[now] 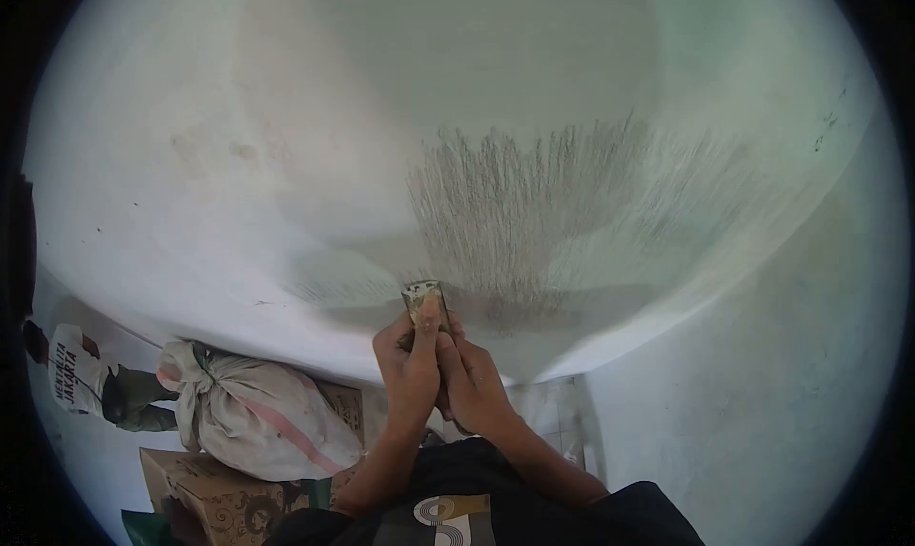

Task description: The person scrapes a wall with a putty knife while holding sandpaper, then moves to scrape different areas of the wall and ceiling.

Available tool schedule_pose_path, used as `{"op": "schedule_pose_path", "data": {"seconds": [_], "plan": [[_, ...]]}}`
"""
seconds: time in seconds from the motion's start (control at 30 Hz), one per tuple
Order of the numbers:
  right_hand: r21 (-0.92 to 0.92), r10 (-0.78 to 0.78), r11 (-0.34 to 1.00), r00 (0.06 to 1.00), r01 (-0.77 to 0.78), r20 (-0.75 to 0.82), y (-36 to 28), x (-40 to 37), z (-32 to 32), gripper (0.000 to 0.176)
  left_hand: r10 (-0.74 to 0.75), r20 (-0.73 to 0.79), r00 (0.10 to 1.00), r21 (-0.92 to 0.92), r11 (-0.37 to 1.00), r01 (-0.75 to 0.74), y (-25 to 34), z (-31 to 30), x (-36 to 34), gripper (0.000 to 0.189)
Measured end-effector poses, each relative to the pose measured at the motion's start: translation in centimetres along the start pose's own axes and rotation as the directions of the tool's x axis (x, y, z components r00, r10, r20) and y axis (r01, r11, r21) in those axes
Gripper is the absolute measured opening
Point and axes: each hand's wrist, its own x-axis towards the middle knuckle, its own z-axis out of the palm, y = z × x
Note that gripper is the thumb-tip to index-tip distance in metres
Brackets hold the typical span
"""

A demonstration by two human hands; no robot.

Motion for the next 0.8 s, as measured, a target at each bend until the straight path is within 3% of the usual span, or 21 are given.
{"op": "schedule_pose_path", "data": {"seconds": [0.13,0.23,0.3,0.4,0.43,0.5,0.57,0.6,0.63,0.8], "plan": [[-0.026,-0.094,0.995,0.996,0.094,0.01,-0.6,-0.1,0.5,0.04,-0.004,0.017,1.0,0.061,0.998,0.003,0.7,-0.8,-0.1,0.035],[-0.053,-0.035,0.998,0.999,0.033,-0.036,-0.9,0.5,0.5,0.041,0.0,-0.017,1.0,0.002,1.0,0.0,-0.5,-0.1,0.4,0.035],[-0.05,-0.118,0.992,0.993,0.119,0.008,-1.8,0.4,1.1,0.042,-0.044,0.03,0.999,0.016,0.999,0.044,1.2,-0.7,0.9,0.036],[0.013,-0.08,0.997,0.996,0.081,-0.035,-0.8,-0.3,1.0,0.042,-0.049,0.054,0.997,0.046,0.998,0.046,1.5,-0.6,0.3,0.037],[-0.088,-0.078,0.993,0.997,0.077,-0.014,-1.2,0.5,1.2,0.041,-0.001,0.027,1.0,0.028,1.0,0.0,1.5,-0.2,0.7,0.037],[-0.068,-0.107,0.992,0.994,0.109,0.028,-1.3,1.2,0.8,0.041,0.038,-0.006,0.999,0.052,0.998,-0.037,0.9,-0.4,0.8,0.038],[-0.046,-0.113,0.992,0.992,0.116,0.063,-0.7,0.3,0.7,0.042,-0.037,0.0,0.999,0.002,0.999,0.037,1.0,-0.9,0.2,0.038],[-0.055,-0.087,0.995,0.996,0.087,0.017,-0.3,0.0,1.0,0.042,-0.073,0.02,0.997,-0.046,0.996,0.074,1.2,-1.0,0.3,0.038],[-0.066,-0.073,0.995,0.997,0.071,-0.025,-0.5,0.3,1.2,0.044,-0.003,0.001,1.0,-0.014,1.0,0.003,0.7,-0.5,0.2,0.038],[-0.022,-0.074,0.997,0.994,0.076,0.082,-0.3,0.7,0.6,0.051,-0.017,0.008,1.0,0.01,1.0,0.017,-0.4,-1.2,-0.1,0.038]]}}
